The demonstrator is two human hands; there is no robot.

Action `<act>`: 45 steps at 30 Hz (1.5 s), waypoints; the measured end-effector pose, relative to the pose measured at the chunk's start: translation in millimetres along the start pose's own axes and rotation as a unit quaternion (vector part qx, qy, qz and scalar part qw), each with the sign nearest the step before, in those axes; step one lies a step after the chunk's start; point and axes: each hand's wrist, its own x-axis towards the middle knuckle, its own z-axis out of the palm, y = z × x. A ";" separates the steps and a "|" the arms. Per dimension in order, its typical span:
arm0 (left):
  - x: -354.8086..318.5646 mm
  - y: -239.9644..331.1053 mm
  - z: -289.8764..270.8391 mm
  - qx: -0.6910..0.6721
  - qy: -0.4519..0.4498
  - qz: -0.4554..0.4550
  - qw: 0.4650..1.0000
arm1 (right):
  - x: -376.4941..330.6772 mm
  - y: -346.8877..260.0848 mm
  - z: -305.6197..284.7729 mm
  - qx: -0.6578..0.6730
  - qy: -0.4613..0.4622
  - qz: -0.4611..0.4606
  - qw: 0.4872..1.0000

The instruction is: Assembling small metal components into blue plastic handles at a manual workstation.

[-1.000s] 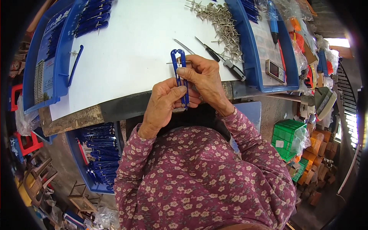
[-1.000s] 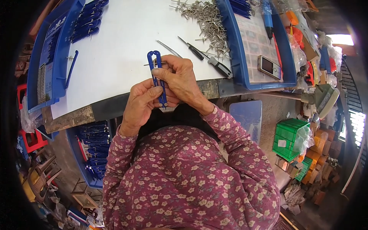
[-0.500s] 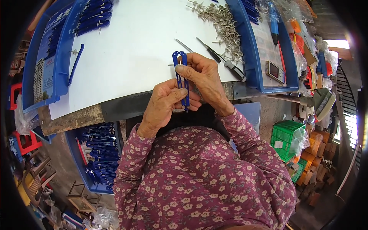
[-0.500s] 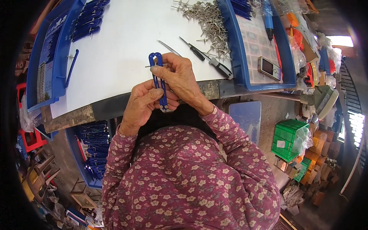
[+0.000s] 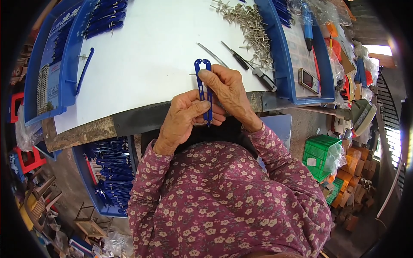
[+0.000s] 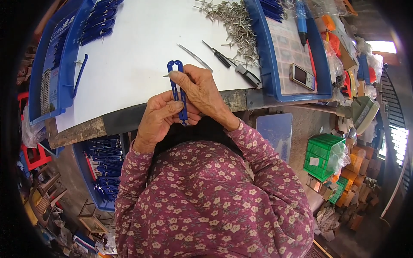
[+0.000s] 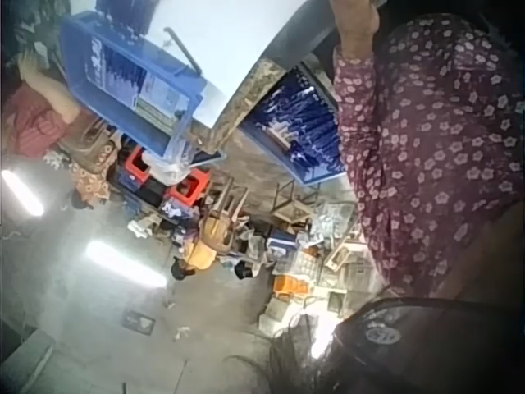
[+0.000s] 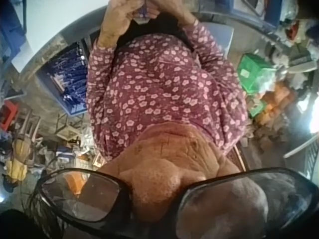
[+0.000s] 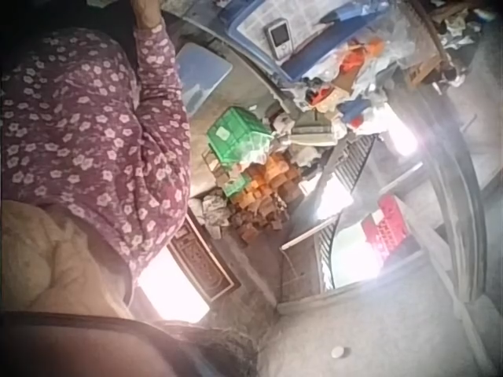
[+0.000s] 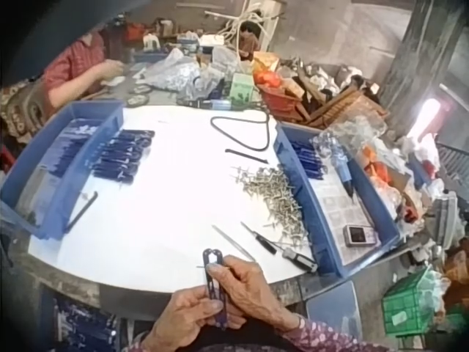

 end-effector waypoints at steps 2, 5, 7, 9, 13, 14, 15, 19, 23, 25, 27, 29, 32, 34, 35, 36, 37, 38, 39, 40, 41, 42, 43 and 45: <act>-0.6 -1.1 -0.1 -0.008 0.011 -0.002 1.000 | -2.8 0.3 0.7 0.000 0.000 -0.005 1.000; -3.1 0.5 2.3 -0.005 0.013 -0.020 1.000 | -5.2 1.0 1.0 -0.043 0.012 -0.046 0.998; -3.7 -0.5 -2.8 0.014 0.007 -0.014 1.000 | -5.2 -0.9 -1.4 -0.033 -0.009 -0.043 0.998; -5.8 -0.5 -4.1 0.033 0.002 -0.008 0.999 | -6.9 -7.0 -1.3 -0.021 -0.011 -0.027 0.999; -6.6 0.2 -2.7 0.029 0.005 -0.013 0.999 | -7.2 -7.0 -1.4 -0.007 -0.018 -0.009 1.000; -6.6 -0.5 -2.9 0.026 0.002 -0.010 1.000 | -7.0 -5.6 -1.4 -0.007 -0.018 -0.008 1.000; -6.8 -0.8 -2.2 0.025 0.001 -0.011 1.000 | -6.7 -3.7 -1.2 -0.020 -0.015 -0.018 1.000; -8.0 1.3 -0.3 0.019 0.017 -0.025 0.999 | -4.8 -1.3 -1.4 -0.011 -0.015 -0.018 1.000; -7.6 3.7 3.6 0.022 0.039 -0.034 0.998 | -3.0 1.3 -2.9 -0.026 -0.026 -0.027 0.999; -7.1 2.9 2.1 0.017 0.041 -0.035 0.998 | -3.4 -5.0 -1.8 0.003 -0.026 0.005 1.000; -7.2 3.0 2.7 0.012 0.043 -0.035 0.998 | -1.7 -4.6 -5.1 0.018 -0.030 0.024 0.999; -7.6 4.1 4.8 0.020 0.060 -0.040 0.997 | -0.6 -6.2 -6.5 0.033 -0.034 0.044 0.998; -7.0 1.6 0.3 0.050 0.039 -0.030 0.998 | 0.7 -10.4 -8.0 0.049 -0.052 0.083 0.994; -7.3 3.1 3.7 0.041 0.045 -0.034 0.998 | 2.4 -4.1 -10.1 0.113 -0.084 0.087 0.986; -7.7 3.8 5.1 0.032 0.052 -0.039 0.997 | 3.7 -0.5 -10.1 0.112 -0.084 0.086 0.986; -7.8 3.3 4.9 0.032 0.052 -0.038 0.997 | 5.2 3.3 -9.8 0.121 -0.090 0.082 0.985; -7.3 2.2 4.4 0.035 0.049 -0.040 0.997 | 6.1 5.3 -9.6 0.131 -0.095 0.079 0.984; -6.7 1.6 4.3 0.038 0.047 -0.042 0.997 | 6.1 5.2 -9.3 0.131 -0.095 0.079 0.984; -6.1 2.2 5.0 0.039 0.047 -0.043 0.997 | 6.0 4.6 -9.1 0.118 -0.084 0.052 0.988; -6.0 3.2 5.9 0.046 0.053 -0.039 0.997 | 5.9 3.5 -8.7 0.104 -0.074 0.024 0.992; -6.1 4.1 6.5 0.053 0.059 -0.035 0.996 | 5.6 2.3 -11.1 0.104 -0.074 0.024 0.992; -6.7 4.6 6.8 0.053 0.058 -0.035 0.996 | 5.2 0.7 -15.8 0.122 -0.099 0.063 0.986; -7.2 4.9 6.8 0.056 0.057 -0.034 0.996 | 5.2 -0.4 -19.0 0.139 -0.124 0.102 0.977; -7.1 4.6 7.2 0.059 0.055 -0.033 0.996 | 5.4 -2.1 -20.2 0.139 -0.117 0.111 0.977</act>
